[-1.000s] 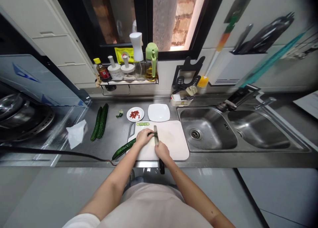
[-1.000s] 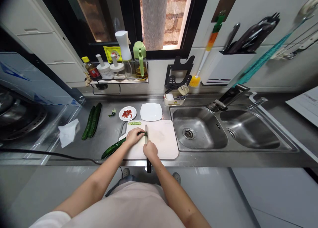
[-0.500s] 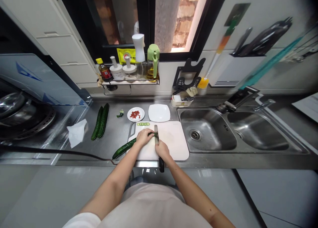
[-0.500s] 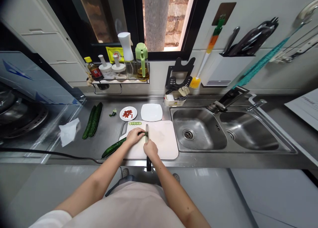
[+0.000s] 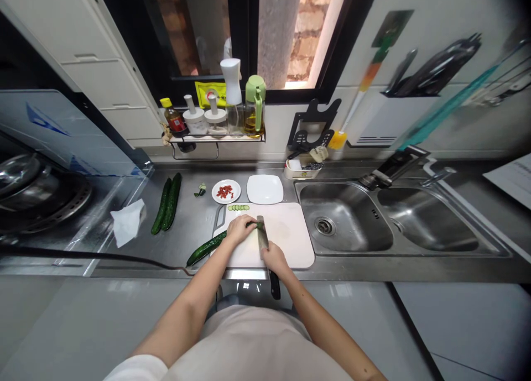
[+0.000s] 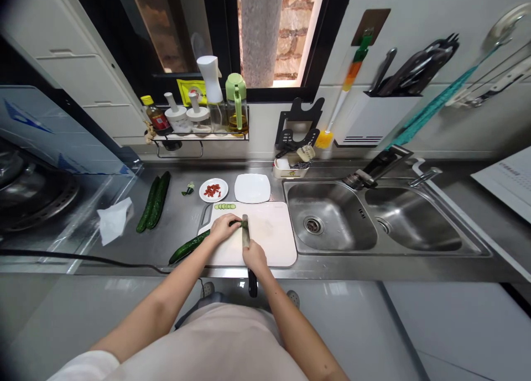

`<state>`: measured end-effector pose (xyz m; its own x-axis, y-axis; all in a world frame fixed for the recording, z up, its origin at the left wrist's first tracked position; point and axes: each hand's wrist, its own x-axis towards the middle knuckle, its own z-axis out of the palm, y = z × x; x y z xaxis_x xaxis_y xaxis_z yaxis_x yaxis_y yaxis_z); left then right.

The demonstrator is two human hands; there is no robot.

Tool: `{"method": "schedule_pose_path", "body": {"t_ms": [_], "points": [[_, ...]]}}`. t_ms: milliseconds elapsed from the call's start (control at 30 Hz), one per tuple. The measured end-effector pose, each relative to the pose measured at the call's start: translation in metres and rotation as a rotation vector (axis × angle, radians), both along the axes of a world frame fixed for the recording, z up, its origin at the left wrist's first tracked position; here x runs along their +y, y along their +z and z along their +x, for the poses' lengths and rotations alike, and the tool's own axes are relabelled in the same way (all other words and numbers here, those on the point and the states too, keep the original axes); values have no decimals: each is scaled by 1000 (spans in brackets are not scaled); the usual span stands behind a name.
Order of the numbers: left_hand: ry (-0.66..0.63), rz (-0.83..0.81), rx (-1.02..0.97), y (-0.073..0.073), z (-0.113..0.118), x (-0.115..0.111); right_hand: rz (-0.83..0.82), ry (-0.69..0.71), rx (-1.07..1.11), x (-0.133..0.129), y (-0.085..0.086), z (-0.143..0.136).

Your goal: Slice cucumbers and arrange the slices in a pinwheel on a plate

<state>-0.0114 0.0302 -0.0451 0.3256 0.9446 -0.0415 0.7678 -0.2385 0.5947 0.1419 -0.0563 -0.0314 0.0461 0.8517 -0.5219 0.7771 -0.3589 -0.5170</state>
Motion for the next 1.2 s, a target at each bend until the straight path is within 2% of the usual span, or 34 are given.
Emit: {"method": "schedule_pose_path", "body": {"t_ms": [200, 500, 700, 900, 1200], "points": [[6, -11, -18, 2, 0, -1, 50, -5, -46, -2, -4, 15], [4, -15, -37, 1, 0, -1, 56, 104, -224, -6, 21, 21], [-2, -2, -39, -1, -1, 0, 42, 144, -295, -13, 27, 30], [12, -4, -30, 0, 0, 0, 42, 121, -342, -17, 33, 50], [29, 6, 28, 4, 2, 0, 20, 80, -342, -36, 28, 64]]}}
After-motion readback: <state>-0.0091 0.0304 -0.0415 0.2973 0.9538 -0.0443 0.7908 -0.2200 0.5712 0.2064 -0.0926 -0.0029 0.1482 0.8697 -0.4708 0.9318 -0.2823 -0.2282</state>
